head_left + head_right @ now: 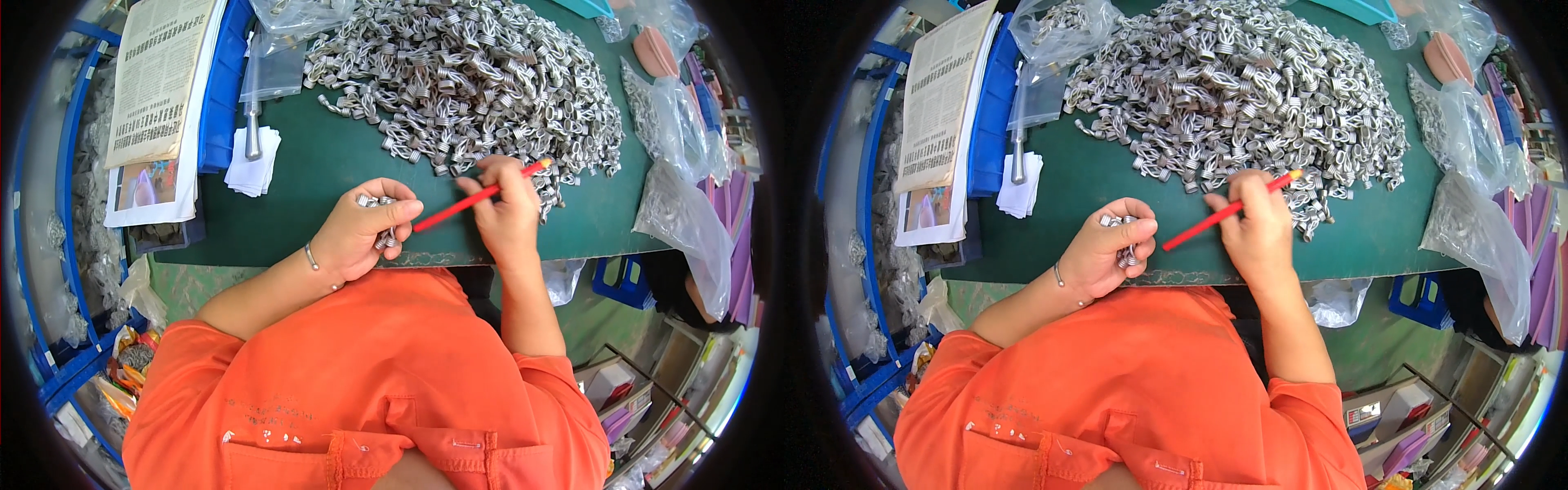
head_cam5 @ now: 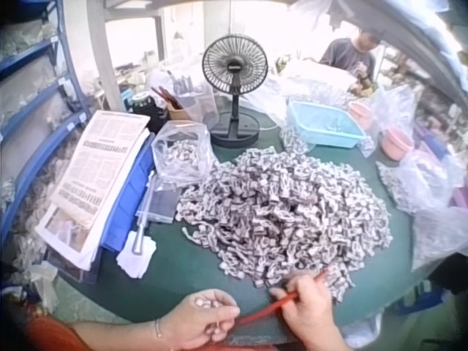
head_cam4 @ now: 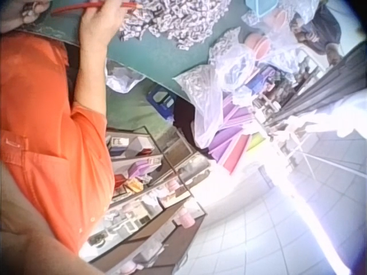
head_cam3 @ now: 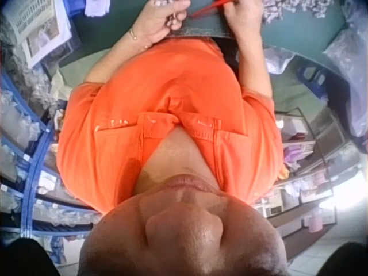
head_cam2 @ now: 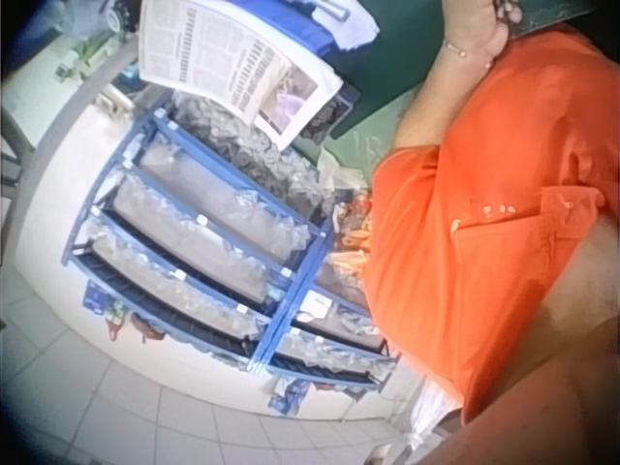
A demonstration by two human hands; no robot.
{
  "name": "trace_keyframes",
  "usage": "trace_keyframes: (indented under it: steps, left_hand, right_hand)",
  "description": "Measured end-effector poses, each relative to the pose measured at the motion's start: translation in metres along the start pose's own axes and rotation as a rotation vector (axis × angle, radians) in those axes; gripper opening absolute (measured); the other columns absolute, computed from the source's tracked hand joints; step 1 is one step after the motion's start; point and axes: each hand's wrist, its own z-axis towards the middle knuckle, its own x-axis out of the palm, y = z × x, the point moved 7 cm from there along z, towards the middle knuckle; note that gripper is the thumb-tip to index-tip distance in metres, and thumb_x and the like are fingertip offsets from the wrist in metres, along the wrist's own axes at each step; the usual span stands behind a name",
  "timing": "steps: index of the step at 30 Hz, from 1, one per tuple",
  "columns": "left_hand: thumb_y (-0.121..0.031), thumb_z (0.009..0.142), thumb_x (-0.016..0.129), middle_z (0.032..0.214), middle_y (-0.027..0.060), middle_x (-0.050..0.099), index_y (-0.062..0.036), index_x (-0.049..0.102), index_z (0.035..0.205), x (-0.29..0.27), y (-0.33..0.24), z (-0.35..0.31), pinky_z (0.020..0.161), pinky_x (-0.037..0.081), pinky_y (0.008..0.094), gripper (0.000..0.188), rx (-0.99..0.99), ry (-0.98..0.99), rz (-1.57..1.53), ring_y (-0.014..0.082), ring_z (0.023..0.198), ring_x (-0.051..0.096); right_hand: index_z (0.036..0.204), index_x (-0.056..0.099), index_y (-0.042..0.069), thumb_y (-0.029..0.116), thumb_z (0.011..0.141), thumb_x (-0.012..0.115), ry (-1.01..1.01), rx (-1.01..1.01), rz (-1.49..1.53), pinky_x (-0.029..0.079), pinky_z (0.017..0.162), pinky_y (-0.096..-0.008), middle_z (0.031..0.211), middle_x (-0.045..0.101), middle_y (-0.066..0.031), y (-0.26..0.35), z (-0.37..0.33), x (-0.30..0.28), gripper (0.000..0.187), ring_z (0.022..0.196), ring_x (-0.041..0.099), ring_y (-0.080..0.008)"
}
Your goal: The person picks up metal and plastic zipper slides individually from a large pile on a table, uses a thin red tool to manually adjust or assemble parts on each piece, and places the handled items back down.
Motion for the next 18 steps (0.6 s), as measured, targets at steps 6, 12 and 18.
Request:
trace_keyframes:
  steps: [6,12,18]
  left_hand:
    - [-0.008,0.082,0.060,0.074,0.0048,0.055,-0.0025,0.053,0.088,-0.001,-0.011,-0.001,0.042,0.039,0.0202,0.010,0.133,-0.105,0.185,0.0095,0.058,0.052]
    - [-0.004,0.078,0.064,0.077,0.0040,0.056,0.0000,0.055,0.096,0.006,-0.019,-0.002,0.043,0.040,0.0173,0.021,0.244,-0.107,0.494,0.0066,0.057,0.052]
    - [-0.003,0.077,0.064,0.079,0.0014,0.057,-0.0002,0.057,0.096,0.018,-0.023,-0.006,0.045,0.040,0.0160,0.020,0.292,-0.056,0.619,0.0037,0.056,0.051]
  right_hand:
    - [0.073,0.046,0.003,0.002,0.061,0.073,0.042,0.043,-0.231,0.041,0.052,-0.0383,0.068,0.051,-0.0106,0.001,0.000,0.012,0.030,0.061,0.051,-0.0313]
    - [0.076,0.043,0.003,-0.004,0.077,0.061,0.040,0.289,0.473,0.046,0.052,-0.0274,0.077,0.057,-0.0099,-0.008,-0.007,0.000,0.020,0.060,0.056,-0.0169]
    - [0.079,0.040,0.004,-0.003,0.083,0.055,0.145,0.644,1.253,0.054,0.057,-0.0256,0.086,0.056,-0.0143,-0.004,-0.028,0.026,0.018,0.067,0.061,-0.0161]
